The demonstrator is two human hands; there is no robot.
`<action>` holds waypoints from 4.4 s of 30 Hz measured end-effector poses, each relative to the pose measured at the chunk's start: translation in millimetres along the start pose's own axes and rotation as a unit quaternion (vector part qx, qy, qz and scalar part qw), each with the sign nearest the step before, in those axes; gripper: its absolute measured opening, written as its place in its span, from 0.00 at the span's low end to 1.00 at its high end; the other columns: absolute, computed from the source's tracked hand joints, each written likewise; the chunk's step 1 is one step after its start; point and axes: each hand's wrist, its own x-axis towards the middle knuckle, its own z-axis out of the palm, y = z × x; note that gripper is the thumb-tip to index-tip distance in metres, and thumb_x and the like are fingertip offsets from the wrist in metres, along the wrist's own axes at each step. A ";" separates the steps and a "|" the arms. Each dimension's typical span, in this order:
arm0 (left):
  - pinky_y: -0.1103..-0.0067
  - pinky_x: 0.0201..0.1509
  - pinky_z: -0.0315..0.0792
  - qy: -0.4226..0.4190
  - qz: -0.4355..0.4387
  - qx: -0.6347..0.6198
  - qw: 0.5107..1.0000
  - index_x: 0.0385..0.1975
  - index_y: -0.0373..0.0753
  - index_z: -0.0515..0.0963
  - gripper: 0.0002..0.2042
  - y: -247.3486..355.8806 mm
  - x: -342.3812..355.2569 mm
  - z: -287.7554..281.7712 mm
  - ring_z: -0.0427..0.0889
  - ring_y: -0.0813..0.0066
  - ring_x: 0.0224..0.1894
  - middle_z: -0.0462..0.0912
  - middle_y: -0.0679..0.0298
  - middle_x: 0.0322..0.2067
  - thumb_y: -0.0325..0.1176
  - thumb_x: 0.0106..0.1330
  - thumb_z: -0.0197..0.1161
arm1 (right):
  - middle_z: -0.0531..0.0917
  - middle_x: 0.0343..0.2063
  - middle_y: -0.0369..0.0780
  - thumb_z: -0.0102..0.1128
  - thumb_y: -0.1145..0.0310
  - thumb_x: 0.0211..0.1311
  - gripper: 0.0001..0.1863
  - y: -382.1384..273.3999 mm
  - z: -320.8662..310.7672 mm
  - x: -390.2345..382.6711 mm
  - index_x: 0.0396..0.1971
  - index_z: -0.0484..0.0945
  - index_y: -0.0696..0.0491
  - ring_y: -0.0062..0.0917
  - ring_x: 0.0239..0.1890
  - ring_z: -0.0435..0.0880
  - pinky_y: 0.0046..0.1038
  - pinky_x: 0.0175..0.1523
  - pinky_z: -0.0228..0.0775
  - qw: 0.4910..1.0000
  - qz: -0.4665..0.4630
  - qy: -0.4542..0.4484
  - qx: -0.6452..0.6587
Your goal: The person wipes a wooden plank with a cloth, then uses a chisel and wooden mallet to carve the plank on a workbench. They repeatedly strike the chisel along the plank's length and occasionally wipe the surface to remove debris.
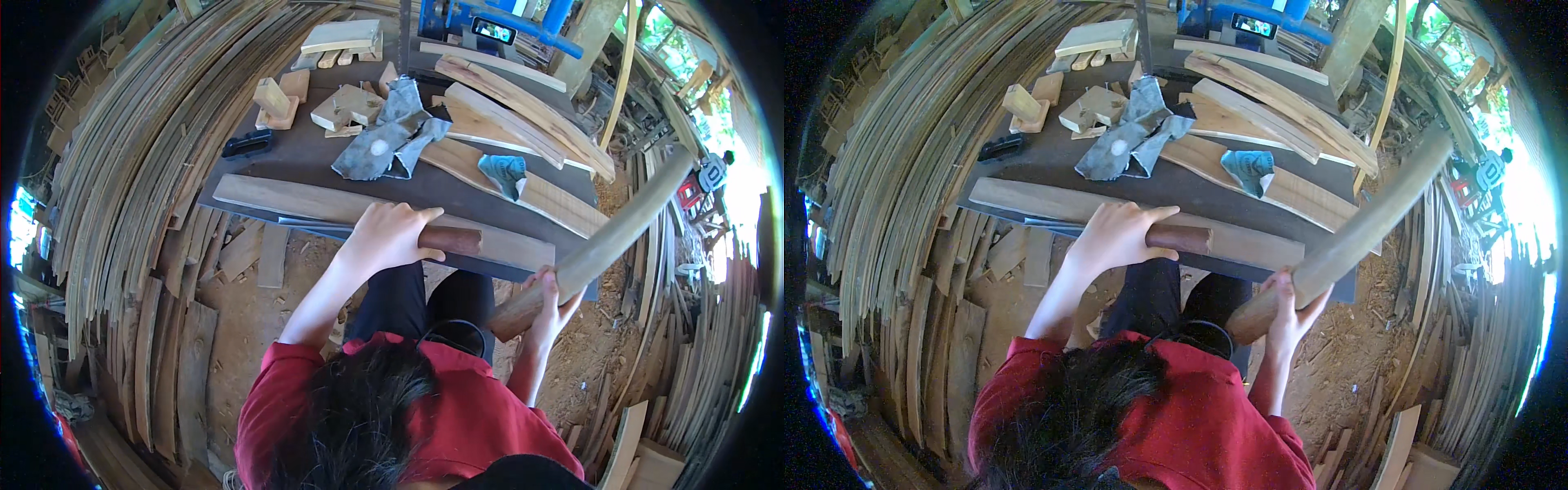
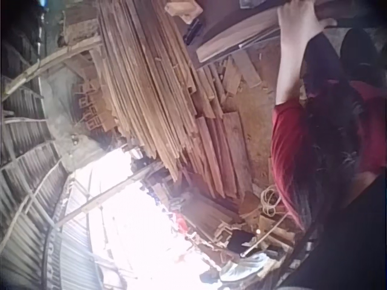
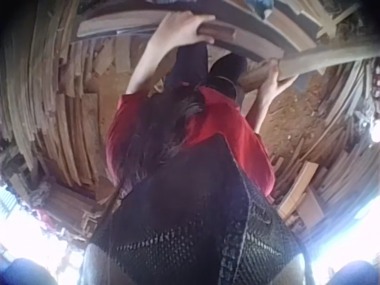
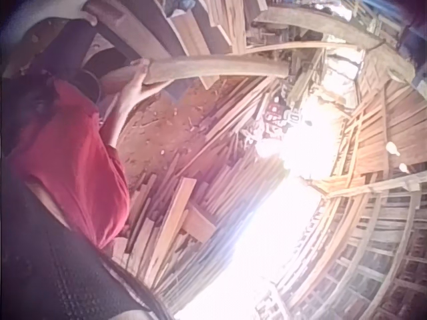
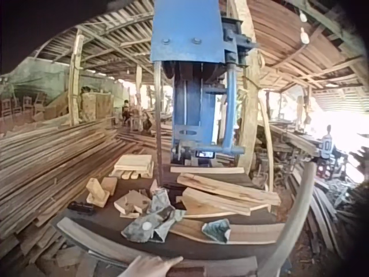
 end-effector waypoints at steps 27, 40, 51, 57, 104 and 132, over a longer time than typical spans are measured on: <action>0.67 0.26 0.74 0.045 0.269 -0.102 0.957 0.27 0.43 0.76 0.12 164.6 33.4 -3.7 0.81 0.58 0.22 0.78 0.59 0.16 0.39 0.45 0.65 | 0.59 0.62 0.50 0.67 0.54 0.50 0.48 -17.0 -158.8 -18.9 0.65 0.50 0.58 0.40 0.61 0.63 0.42 0.63 0.57 0.938 -0.091 0.238 -0.234; 0.66 0.32 0.76 -0.010 0.204 -0.129 0.970 0.25 0.43 0.79 0.09 157.5 54.0 13.6 0.82 0.56 0.26 0.80 0.55 0.20 0.40 0.46 0.64 | 0.75 0.32 0.43 0.65 0.67 0.51 0.34 -39.9 -140.1 -42.0 0.56 0.59 0.56 0.26 0.28 0.75 0.30 0.34 0.72 0.990 -0.057 0.118 -0.043; 0.65 0.35 0.76 0.009 0.125 -0.123 0.984 0.24 0.45 0.79 0.09 123.9 53.6 1.9 0.82 0.55 0.28 0.80 0.56 0.20 0.40 0.46 0.64 | 0.77 0.31 0.45 0.70 0.69 0.42 0.38 -32.0 -125.9 -56.0 0.54 0.58 0.57 0.28 0.26 0.78 0.32 0.32 0.73 0.996 0.070 0.052 -0.022; 0.66 0.36 0.75 -0.003 0.101 -0.079 0.992 0.26 0.46 0.80 0.09 115.7 53.6 1.8 0.82 0.56 0.29 0.80 0.57 0.20 0.40 0.45 0.65 | 0.77 0.34 0.44 0.68 0.76 0.43 0.37 -23.2 -107.7 -67.9 0.55 0.59 0.56 0.27 0.31 0.78 0.28 0.35 0.73 0.985 0.148 -0.060 -0.064; 0.67 0.29 0.71 0.114 0.021 -0.052 0.992 0.21 0.44 0.77 0.07 -14.8 16.6 -22.2 0.79 0.58 0.26 0.77 0.60 0.18 0.36 0.42 0.66 | 0.78 0.31 0.42 0.68 0.70 0.46 0.29 8.7 -33.8 -59.1 0.47 0.63 0.57 0.27 0.31 0.79 0.29 0.38 0.72 0.954 0.157 -0.234 -0.102; 0.68 0.34 0.74 0.146 -0.061 -0.057 0.986 0.27 0.43 0.81 0.11 -87.5 -18.4 -62.1 0.80 0.56 0.29 0.81 0.59 0.22 0.36 0.41 0.69 | 0.81 0.32 0.51 0.70 0.62 0.45 0.30 8.0 39.7 -47.1 0.47 0.66 0.59 0.42 0.37 0.83 0.32 0.40 0.75 0.873 0.026 -0.398 -0.282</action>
